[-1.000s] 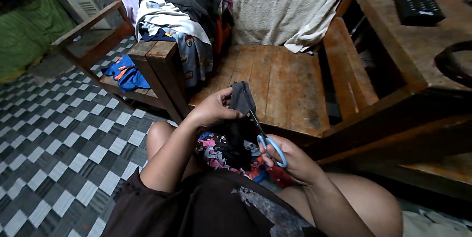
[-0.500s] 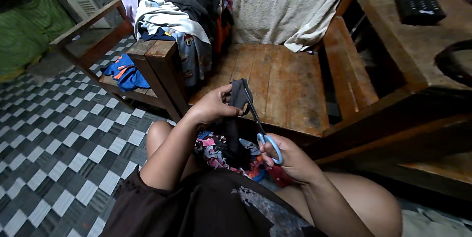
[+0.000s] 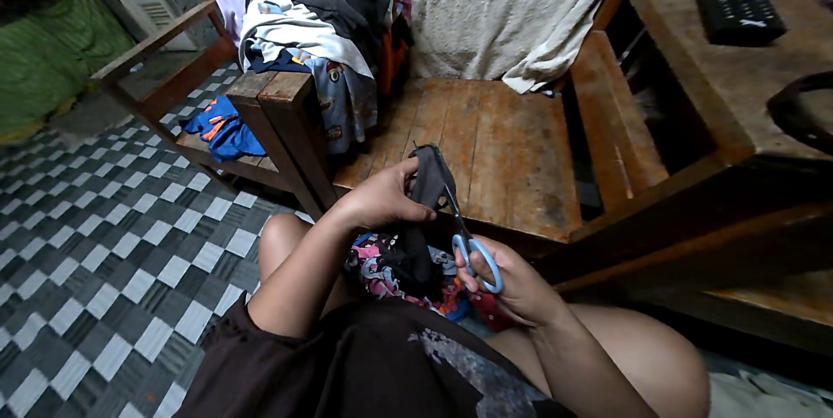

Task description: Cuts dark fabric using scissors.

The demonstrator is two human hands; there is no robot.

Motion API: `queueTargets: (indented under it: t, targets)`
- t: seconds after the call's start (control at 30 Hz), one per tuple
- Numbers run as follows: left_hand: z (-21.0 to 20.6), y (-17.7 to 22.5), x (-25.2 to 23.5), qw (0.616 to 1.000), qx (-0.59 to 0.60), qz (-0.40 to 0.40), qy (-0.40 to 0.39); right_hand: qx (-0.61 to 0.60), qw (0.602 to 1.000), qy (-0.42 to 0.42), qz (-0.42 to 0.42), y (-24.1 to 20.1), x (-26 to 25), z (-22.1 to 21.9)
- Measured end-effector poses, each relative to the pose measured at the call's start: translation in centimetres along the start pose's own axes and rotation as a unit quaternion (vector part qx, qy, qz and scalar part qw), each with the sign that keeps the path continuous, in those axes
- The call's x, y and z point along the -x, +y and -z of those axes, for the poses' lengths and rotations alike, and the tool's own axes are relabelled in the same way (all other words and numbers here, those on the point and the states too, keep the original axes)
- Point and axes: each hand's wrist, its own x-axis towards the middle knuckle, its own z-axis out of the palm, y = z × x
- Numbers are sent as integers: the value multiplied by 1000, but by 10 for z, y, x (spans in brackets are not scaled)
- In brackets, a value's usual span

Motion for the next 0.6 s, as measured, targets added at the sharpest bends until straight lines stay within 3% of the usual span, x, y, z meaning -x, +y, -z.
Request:
queueTargets:
  t: [0.5, 0.6]
  targets:
    - [-1, 7, 1, 997, -66, 28, 14, 34, 999, 14, -5, -4, 0, 0]
    - [-1, 5, 2, 999, -47, 3, 26, 40, 999, 18, -7, -6, 0, -2]
